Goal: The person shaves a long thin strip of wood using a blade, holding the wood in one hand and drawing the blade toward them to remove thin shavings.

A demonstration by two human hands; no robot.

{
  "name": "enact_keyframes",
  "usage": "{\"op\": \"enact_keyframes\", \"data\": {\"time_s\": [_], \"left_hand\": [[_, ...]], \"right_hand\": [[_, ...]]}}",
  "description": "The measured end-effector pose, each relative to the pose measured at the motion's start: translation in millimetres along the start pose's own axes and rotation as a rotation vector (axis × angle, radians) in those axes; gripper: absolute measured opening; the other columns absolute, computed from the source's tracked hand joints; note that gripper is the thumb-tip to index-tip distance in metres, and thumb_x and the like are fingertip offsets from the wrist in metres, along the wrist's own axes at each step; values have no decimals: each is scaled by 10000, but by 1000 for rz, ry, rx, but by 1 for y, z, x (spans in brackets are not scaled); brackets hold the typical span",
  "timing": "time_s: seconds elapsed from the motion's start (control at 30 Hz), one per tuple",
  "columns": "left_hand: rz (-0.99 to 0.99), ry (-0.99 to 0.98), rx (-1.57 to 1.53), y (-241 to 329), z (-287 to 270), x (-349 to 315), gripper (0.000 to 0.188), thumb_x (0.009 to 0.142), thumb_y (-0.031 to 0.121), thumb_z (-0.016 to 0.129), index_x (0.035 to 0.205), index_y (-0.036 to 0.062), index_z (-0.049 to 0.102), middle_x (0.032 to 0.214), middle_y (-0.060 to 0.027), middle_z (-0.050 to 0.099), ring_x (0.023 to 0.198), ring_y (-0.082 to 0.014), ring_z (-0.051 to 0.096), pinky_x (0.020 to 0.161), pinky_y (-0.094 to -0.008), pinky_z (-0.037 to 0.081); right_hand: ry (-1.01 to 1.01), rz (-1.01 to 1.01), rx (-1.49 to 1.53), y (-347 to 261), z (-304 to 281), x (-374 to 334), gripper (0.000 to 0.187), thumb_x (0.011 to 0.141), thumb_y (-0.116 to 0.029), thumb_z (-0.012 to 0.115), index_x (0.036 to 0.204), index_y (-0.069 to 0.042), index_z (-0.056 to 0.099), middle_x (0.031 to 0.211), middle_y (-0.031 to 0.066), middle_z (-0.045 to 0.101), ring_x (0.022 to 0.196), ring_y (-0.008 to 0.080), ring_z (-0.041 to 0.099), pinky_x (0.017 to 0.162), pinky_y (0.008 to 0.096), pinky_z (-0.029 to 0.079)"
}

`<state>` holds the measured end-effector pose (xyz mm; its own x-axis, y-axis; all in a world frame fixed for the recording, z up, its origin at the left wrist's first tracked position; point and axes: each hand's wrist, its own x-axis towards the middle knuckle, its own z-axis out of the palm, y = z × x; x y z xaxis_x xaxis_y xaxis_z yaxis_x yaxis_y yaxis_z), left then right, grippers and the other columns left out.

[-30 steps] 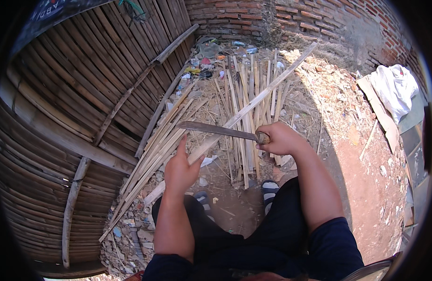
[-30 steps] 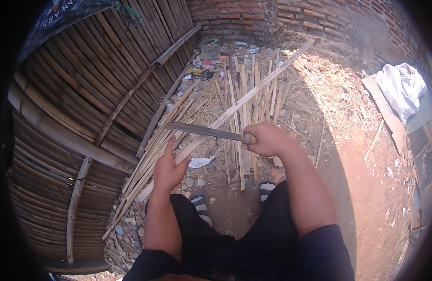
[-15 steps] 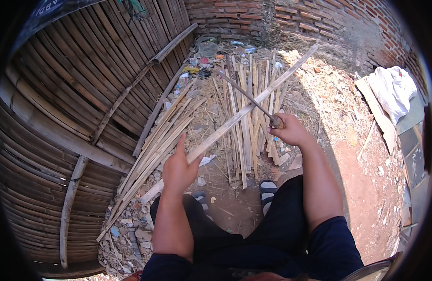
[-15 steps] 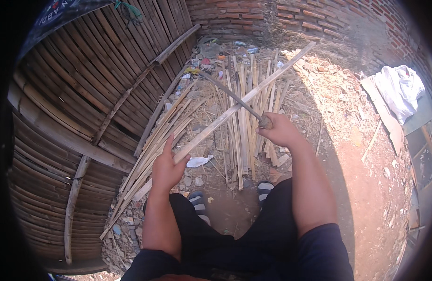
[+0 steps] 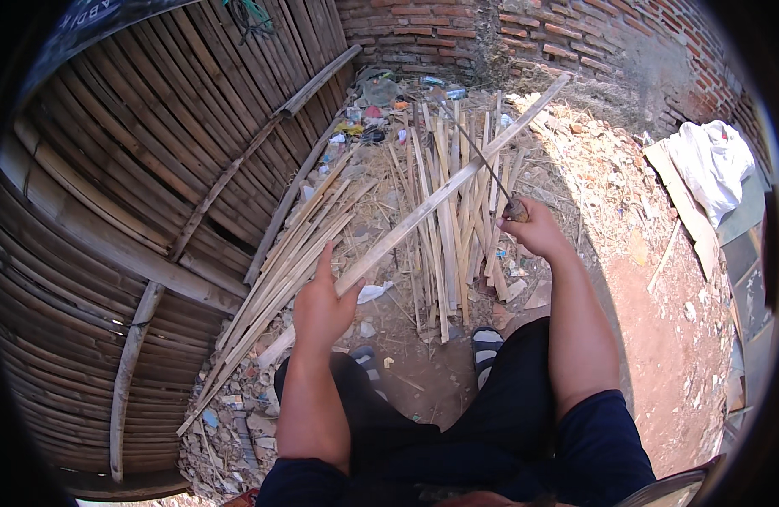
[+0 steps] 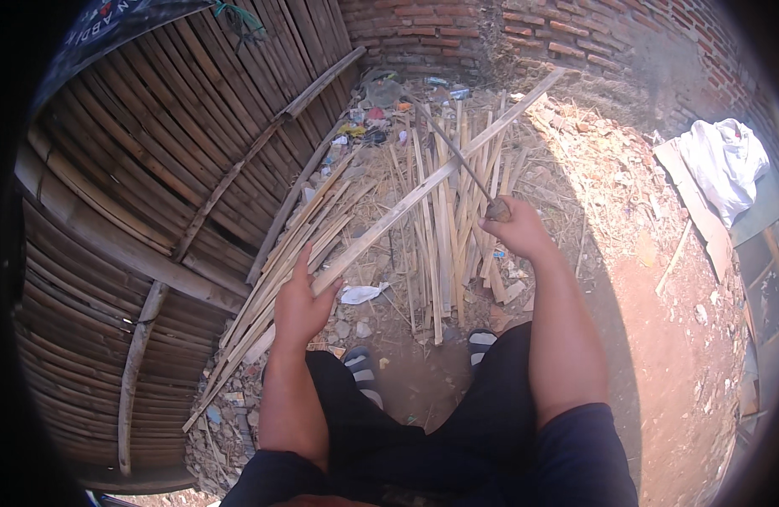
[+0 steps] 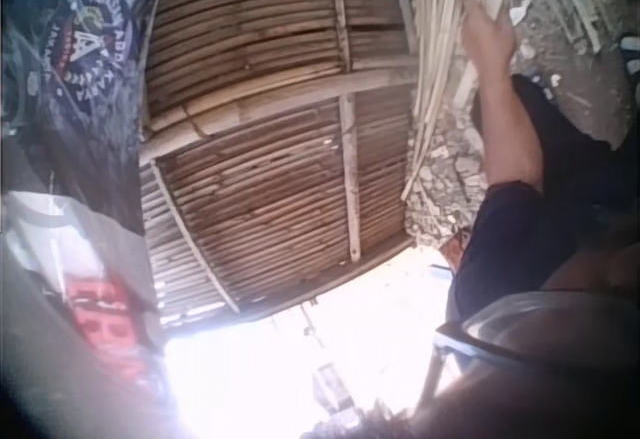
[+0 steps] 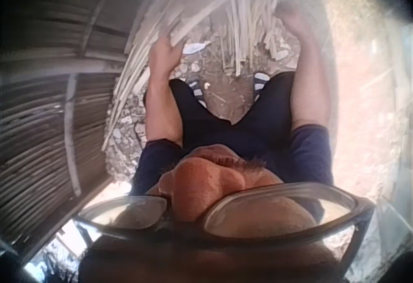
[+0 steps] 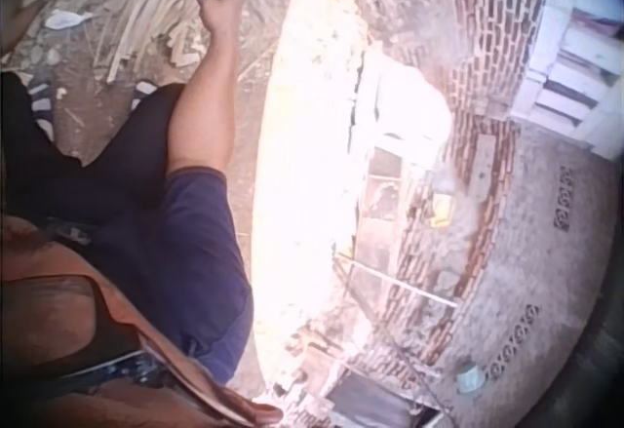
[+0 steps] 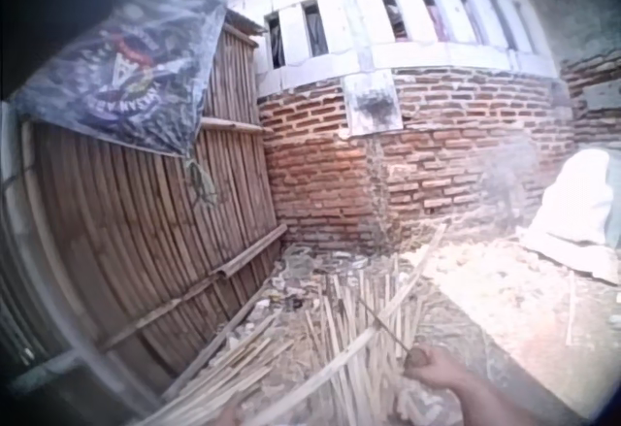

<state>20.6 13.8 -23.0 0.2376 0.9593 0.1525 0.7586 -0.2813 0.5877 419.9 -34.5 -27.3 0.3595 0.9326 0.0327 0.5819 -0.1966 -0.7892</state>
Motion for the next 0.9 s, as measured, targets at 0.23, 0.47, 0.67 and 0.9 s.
{"op": "enact_keyframes", "data": {"time_s": [0.23, 0.47, 0.67, 0.9], "left_hand": [[-17, -44, -39, 10, 4, -1, 891, 894, 320, 851, 1652, 116, 429, 1087, -296, 775, 1039, -440, 773, 903, -457, 593], [-44, -100, -62, 5, 2, -3, 891, 896, 319, 847, 1655, 121, 426, 1122, -313, 764, 1102, -446, 760, 937, -466, 587], [-35, -76, -15, 0, -3, 3, 913, 902, 337, 844, 1666, 108, 399, 1107, -302, 760, 1076, -437, 751, 920, -468, 584], [6, -114, -11, -6, -2, 1, 940, 893, 364, 840, 1670, 88, 388, 1021, -262, 771, 919, -418, 767, 839, -474, 587]], "right_hand": [[-85, -329, -158, -16, 11, -14, 279, 892, -256, 850, 1029, -47, 727, 830, 108, 722, 734, 276, 682, 721, 433, 533], [-291, -427, -283, -45, 33, -21, 277, 860, -267, 865, 962, -57, 715, 799, 161, 702, 752, 352, 685, 729, 454, 530], [-105, 39, 197, -3, 12, 4, 230, 902, -207, 856, 982, -67, 692, 776, -7, 657, 683, 112, 603, 626, 316, 487], [11, 98, 610, 5, 10, 2, 199, 971, -202, 797, 1072, -88, 668, 813, -3, 640, 640, 103, 559, 594, 275, 455]]}}
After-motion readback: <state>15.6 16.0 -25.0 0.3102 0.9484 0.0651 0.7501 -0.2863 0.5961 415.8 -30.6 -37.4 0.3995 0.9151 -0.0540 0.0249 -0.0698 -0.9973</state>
